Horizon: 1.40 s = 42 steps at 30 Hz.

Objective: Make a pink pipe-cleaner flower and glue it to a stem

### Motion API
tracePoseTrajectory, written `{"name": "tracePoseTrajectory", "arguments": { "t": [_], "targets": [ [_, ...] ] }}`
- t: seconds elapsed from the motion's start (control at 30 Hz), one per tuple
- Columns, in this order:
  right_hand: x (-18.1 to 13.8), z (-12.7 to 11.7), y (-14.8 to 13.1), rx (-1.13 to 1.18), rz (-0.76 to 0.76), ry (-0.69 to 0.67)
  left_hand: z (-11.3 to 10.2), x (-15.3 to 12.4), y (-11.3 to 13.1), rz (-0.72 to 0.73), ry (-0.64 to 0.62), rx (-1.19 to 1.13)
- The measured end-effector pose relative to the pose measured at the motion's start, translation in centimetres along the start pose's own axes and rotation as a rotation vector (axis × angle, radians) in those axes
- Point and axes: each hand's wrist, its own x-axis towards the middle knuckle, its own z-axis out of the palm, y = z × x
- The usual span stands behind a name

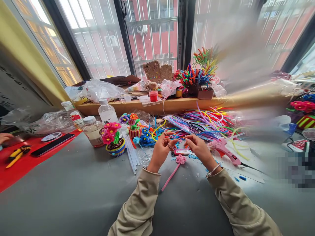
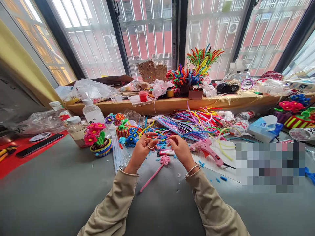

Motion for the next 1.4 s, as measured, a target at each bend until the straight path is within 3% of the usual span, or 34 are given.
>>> {"name": "tracePoseTrajectory", "arguments": {
  "t": [0.17,0.37,0.57,0.83,1.0,1.13,1.2,1.33,1.4],
  "targets": [
    [-2.1,1.0,-0.3,0.357,0.179,-0.268,0.9,-0.2,-0.1,0.088,-0.018,-0.042],
    [-2.4,1.2,-0.7,0.486,0.206,-0.16,1.1,-0.5,-0.9,0.256,-0.031,0.311],
    [-2.4,0.5,-0.3,0.557,0.276,-0.28,1.4,-0.6,-1.2,0.328,-0.134,0.449],
    [-2.2,-1.2,0.4,0.56,0.22,-0.143,0.8,-1.1,0.2,0.073,-0.434,0.115],
    [-2.5,-0.9,0.1,0.683,0.285,-0.132,0.8,-1.7,1.3,0.048,-0.392,0.047],
    [-2.1,-1.3,0.4,0.776,0.3,-0.019,1.0,-1.9,1.9,0.019,-0.339,-0.001],
    [-2.0,-1.6,0.5,0.779,0.28,0.035,0.8,-1.9,1.9,0.003,-0.291,0.206],
    [-2.2,-2.3,0.1,0.695,0.241,0.051,0.9,-2.2,0.4,-0.096,-0.244,1.005],
    [-2.3,-2.6,0.0,0.651,0.244,0.039,1.3,-2.5,-0.9,-0.159,-0.273,1.198]
  ]
}}
